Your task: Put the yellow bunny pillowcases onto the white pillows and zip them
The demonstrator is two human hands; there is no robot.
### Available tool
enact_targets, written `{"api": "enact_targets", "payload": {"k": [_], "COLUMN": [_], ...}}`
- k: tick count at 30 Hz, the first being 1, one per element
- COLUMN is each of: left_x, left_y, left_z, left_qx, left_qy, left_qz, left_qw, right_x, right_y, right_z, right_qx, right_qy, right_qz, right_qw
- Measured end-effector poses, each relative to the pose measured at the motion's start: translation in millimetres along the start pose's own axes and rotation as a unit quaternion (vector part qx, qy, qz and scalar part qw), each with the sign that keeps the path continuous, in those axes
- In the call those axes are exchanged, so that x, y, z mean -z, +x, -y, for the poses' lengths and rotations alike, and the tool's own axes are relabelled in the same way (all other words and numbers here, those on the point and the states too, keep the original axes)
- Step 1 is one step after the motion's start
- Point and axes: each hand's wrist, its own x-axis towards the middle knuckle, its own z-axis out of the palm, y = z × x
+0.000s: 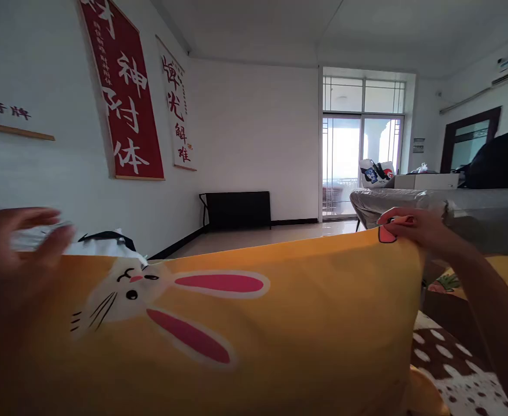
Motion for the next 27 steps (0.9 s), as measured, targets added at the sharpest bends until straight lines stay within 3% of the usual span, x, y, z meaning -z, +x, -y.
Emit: {"api": "enact_targets", "payload": {"k": [2,4,6,8,9,11,13,15,17,20,23,27], "left_x": [1.8,0.6,-0.5,-0.5,-0.3,-0.6,-1.9,-3.6,-4.4,-4.1,-3.4,-2.6], "left_y": [-18,-37,-52,-59,-60,-60,-59,-58,-58,-57,-53,-44], "left_z": [-34,-72,-105,-128,-135,-144,-148,-151,-150,-137,-108,-59], "left_qx": [-0.17,-0.287,-0.316,-0.308,-0.306,-0.309,-0.307,-0.3,-0.293,-0.281,-0.252,-0.172], "left_qy": [-0.08,-0.114,-0.107,-0.074,-0.058,-0.038,-0.022,-0.002,0.003,-0.061,-0.115,-0.05], "left_qz": [0.004,0.127,0.283,0.359,0.363,0.34,0.331,0.328,0.328,0.36,0.417,0.448], "left_qw": [0.982,0.943,0.899,0.878,0.878,0.887,0.892,0.896,0.898,0.888,0.866,0.876], "right_x": [10,20,30,35,34,19,-17,-69,-124,-181,-188,-147], "right_y": [-1,-3,-6,-11,-17,-34,-58,-85,-105,-115,-103,-75], "right_z": [0,-4,-6,1,9,33,65,98,126,151,154,125], "right_qx": [-0.019,-0.044,-0.058,-0.08,-0.076,-0.004,0.165,0.298,0.37,0.375,0.332,0.251], "right_qy": [0.002,0.012,-0.04,-0.184,-0.271,-0.412,-0.452,-0.415,-0.352,-0.339,-0.351,-0.39], "right_qz": [0.026,0.007,-0.05,-0.105,-0.142,-0.236,-0.309,-0.214,-0.063,0.114,0.194,0.197], "right_qw": [0.999,0.999,0.996,0.974,0.949,0.88,0.821,0.833,0.857,0.855,0.854,0.864]}}
